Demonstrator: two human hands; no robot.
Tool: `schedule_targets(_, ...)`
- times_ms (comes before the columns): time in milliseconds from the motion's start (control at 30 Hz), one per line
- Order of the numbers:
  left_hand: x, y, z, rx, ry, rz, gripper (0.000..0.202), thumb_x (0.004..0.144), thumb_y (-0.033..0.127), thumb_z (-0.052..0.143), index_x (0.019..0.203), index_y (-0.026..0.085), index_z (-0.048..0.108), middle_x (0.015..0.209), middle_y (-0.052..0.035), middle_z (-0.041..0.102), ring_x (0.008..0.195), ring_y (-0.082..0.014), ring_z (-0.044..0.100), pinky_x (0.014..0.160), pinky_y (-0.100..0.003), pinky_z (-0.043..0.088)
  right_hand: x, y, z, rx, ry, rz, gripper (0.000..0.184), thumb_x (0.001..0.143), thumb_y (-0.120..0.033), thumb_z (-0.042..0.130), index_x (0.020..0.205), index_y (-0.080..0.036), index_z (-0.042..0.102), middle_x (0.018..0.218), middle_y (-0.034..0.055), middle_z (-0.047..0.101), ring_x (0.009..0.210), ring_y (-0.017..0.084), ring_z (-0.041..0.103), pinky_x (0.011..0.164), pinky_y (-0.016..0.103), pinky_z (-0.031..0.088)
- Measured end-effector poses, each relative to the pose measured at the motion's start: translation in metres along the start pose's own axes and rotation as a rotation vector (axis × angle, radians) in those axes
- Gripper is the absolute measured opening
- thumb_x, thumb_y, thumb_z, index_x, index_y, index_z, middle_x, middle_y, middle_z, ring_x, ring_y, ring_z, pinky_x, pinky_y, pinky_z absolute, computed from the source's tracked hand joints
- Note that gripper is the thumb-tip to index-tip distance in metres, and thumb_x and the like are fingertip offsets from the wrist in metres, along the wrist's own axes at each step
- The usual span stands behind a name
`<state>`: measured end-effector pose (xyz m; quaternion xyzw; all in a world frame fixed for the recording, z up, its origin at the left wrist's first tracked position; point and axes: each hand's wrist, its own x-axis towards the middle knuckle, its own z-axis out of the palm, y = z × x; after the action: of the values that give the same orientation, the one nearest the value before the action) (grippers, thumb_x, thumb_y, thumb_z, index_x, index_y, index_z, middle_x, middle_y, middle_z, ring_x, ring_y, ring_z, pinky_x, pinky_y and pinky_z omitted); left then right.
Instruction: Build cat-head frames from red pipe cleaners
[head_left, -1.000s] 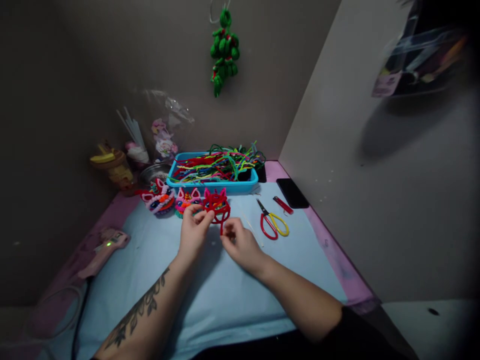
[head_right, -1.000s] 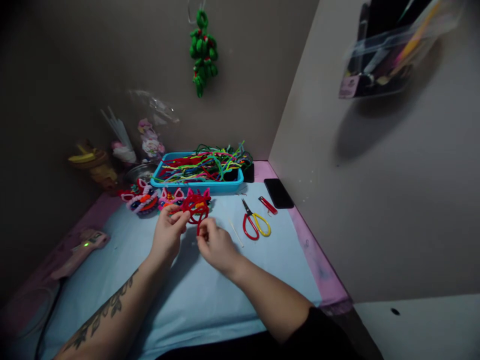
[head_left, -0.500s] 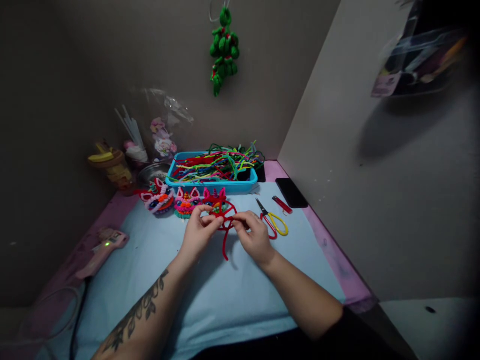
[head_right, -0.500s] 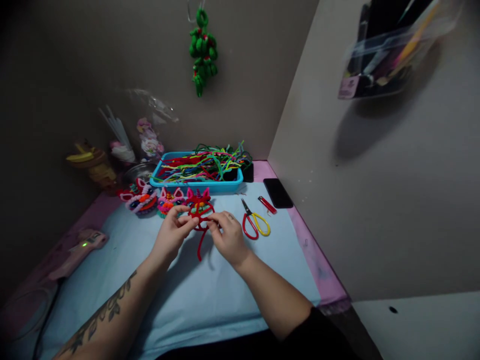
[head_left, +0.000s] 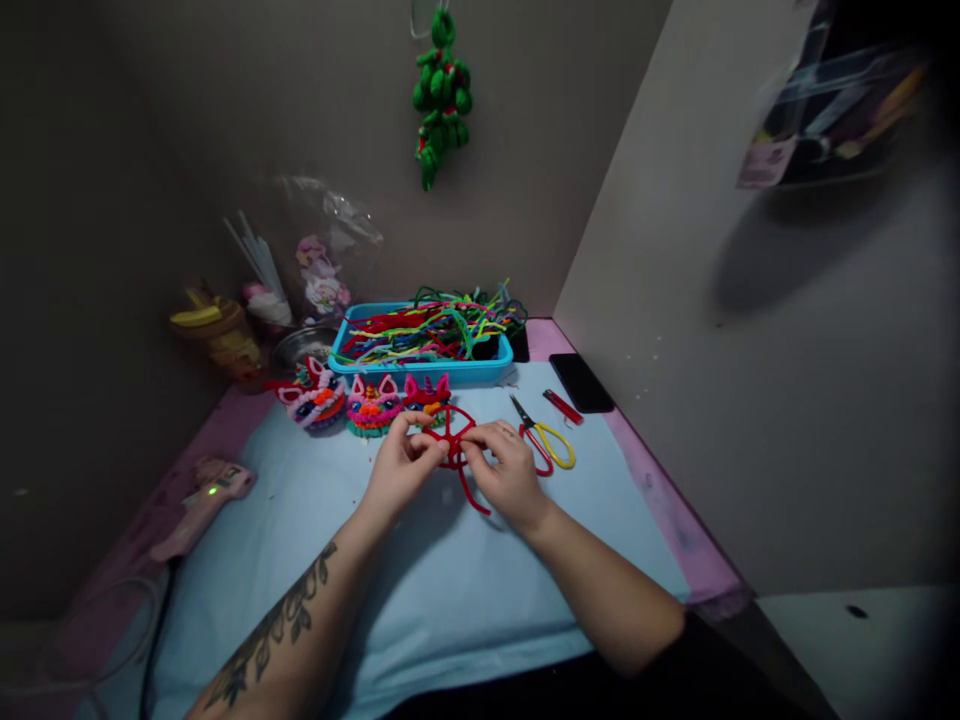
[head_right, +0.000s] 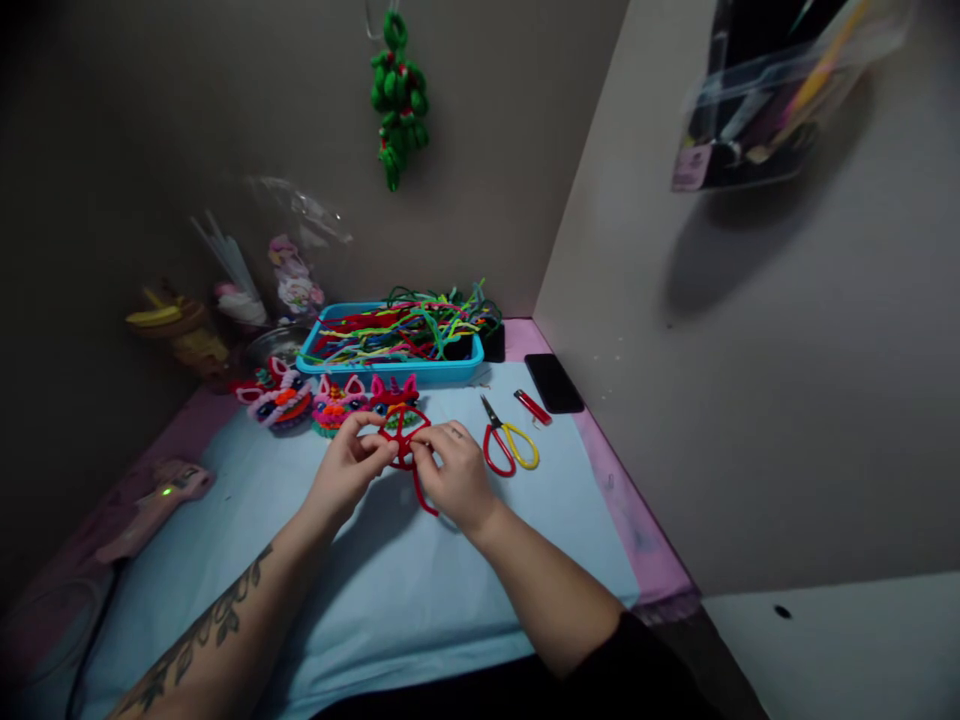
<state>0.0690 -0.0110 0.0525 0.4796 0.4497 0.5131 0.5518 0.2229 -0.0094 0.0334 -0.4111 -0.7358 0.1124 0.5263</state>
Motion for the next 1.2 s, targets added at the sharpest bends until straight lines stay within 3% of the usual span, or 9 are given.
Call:
schedule_targets(200,0.001,0.0,-0.002,-0.016,-0.015,0.001,0.041,0.067,0.033,0.072,0.095,0.02,0.045,0.053,0.0088,0.055,0.045,-0.0063,0.042,0.047,-0.019,0.029,0.0,-0.001,-0.001,0.015,-0.008,-0.063,0.009,0.083,-0.016,0.057,0.088,-0.021,0.063,0.08,0.0028,0.068,0.075,0.017,0.059,0.073,0.034,0.047)
schedule_targets(433,0.001,0.001,-0.004,0.007,-0.032,-0.018,0.04,0.068,0.034,0.071,0.095,0.02,0.044,0.054,0.0087,0.054,0.045,-0.0068,0.043,0.047,-0.018,0.03,-0.001,0.0,-0.001,-0.029,-0.069,-0.03,0.012,0.087,-0.018,0.052,0.087,-0.022,0.063,0.08,0.0043,0.067,0.077,0.02,0.056,0.074,0.036,0.046)
schedule_targets(733,0.001,-0.006,-0.004,0.247,-0.026,0.146,0.03,0.077,0.028,0.063,0.099,0.021,0.044,0.062,0.0051,0.057,0.057,-0.0103,0.051,0.056,-0.02,0.037,-0.001,0.001,0.0,-0.051,-0.131,0.058,0.013,0.086,-0.015,0.05,0.081,-0.021,0.061,0.08,0.0046,0.06,0.084,0.021,0.049,0.079,0.037,0.041)
schedule_targets(867,0.0,-0.01,-0.005,0.327,-0.022,0.205,0.027,0.079,0.028,0.06,0.1,0.022,0.044,0.064,0.0043,0.059,0.057,-0.0111,0.053,0.056,-0.021,0.038,-0.003,0.002,0.006,-0.046,-0.074,0.174,0.012,0.084,-0.019,0.053,0.076,-0.021,0.062,0.093,0.0073,0.054,0.096,0.023,0.047,0.086,0.041,0.041)
schedule_targets(1033,-0.002,-0.01,-0.005,0.389,-0.006,0.238,0.026,0.079,0.027,0.06,0.1,0.022,0.045,0.069,0.0019,0.063,0.06,-0.0126,0.058,0.057,-0.022,0.038,-0.01,0.014,0.022,0.052,-0.064,0.275,0.019,0.083,-0.021,0.052,0.065,-0.02,0.057,0.133,0.0065,0.044,0.128,0.027,0.032,0.104,0.049,0.03)
schedule_targets(1100,-0.002,-0.009,-0.004,0.356,-0.003,0.218,0.027,0.078,0.028,0.061,0.099,0.022,0.045,0.069,0.002,0.063,0.06,-0.0125,0.057,0.057,-0.022,0.039,-0.01,0.018,0.024,0.097,-0.101,0.305,0.019,0.083,-0.021,0.052,0.064,-0.02,0.057,0.138,0.0059,0.041,0.133,0.027,0.026,0.106,0.051,0.027)
schedule_targets(1200,0.0,-0.007,-0.003,0.257,0.021,0.17,0.029,0.076,0.029,0.064,0.097,0.022,0.044,0.065,0.0039,0.061,0.058,-0.0116,0.055,0.057,-0.022,0.038,-0.007,0.016,0.018,0.14,-0.123,0.312,0.012,0.08,-0.021,0.055,0.07,-0.02,0.059,0.138,0.0085,0.042,0.133,0.028,0.03,0.107,0.051,0.027)
